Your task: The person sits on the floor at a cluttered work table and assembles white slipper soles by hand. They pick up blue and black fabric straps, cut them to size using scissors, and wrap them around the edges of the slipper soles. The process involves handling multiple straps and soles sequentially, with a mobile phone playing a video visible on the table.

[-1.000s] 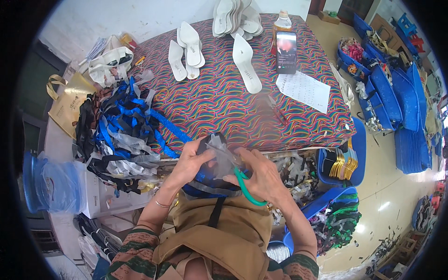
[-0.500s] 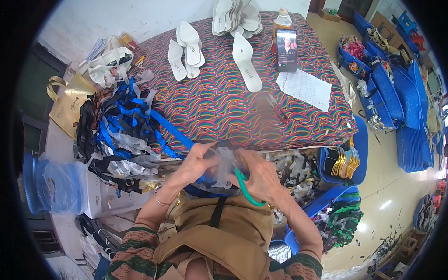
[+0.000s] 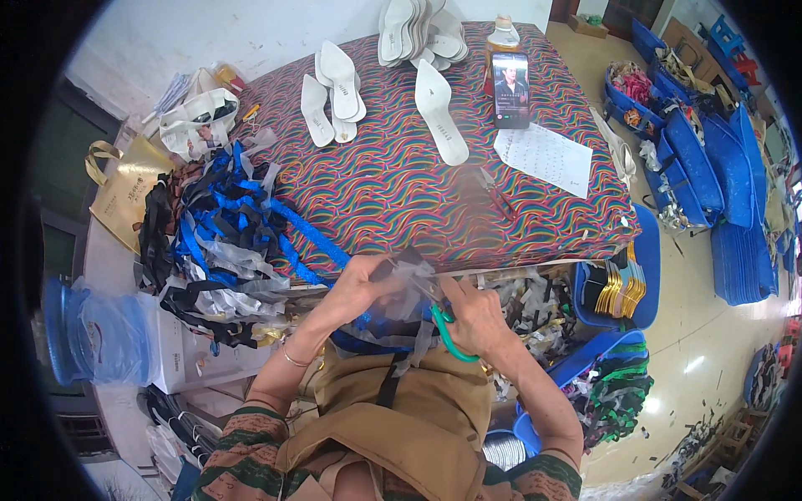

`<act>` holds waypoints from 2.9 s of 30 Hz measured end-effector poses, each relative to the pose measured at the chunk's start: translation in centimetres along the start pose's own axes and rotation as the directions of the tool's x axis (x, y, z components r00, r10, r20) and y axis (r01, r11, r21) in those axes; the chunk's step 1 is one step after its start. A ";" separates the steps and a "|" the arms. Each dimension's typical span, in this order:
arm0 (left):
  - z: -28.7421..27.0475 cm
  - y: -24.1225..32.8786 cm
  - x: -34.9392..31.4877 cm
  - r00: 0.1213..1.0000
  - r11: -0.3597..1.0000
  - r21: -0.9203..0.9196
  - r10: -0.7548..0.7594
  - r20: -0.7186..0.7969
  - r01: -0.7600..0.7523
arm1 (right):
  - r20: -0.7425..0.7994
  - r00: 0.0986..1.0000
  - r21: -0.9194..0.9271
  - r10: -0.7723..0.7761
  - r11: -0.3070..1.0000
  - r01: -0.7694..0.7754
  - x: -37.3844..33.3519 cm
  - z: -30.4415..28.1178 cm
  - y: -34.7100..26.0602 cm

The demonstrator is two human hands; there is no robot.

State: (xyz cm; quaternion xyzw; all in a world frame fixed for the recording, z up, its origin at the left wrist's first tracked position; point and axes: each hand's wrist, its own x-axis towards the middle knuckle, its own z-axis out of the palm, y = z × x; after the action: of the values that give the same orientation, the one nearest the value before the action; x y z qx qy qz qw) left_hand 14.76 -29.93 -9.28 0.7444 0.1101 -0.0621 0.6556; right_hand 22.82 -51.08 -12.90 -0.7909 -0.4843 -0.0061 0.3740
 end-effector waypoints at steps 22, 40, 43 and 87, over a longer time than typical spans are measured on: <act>1.0 0.4 0.3 0.998 0.991 0.132 -0.012 0.057 0.004 | 0.137 0.982 0.117 0.130 0.982 -0.147 -0.6 -0.4 -0.5; -2.7 3.4 -0.1 0.989 0.889 -0.441 0.064 -0.137 -0.119 | -0.463 0.777 -0.341 0.427 0.723 -0.601 1.2 -9.0 11.8; -3.1 3.2 0.0 0.985 0.859 -0.494 0.063 -0.159 -0.134 | -0.464 0.821 -0.601 0.332 0.562 -0.567 1.4 -9.7 12.3; -20.7 -1.9 -10.6 0.803 0.822 -0.165 0.454 -0.387 -0.545 | -0.292 0.427 0.954 0.856 0.231 0.190 -0.9 -1.5 2.3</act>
State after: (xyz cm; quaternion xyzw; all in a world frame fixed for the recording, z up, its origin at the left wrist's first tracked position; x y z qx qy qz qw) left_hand 2.99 -10.06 -5.81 0.6507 0.0239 0.2556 0.7146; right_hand 24.63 -53.24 -13.56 -0.4142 0.0736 -0.0017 0.9072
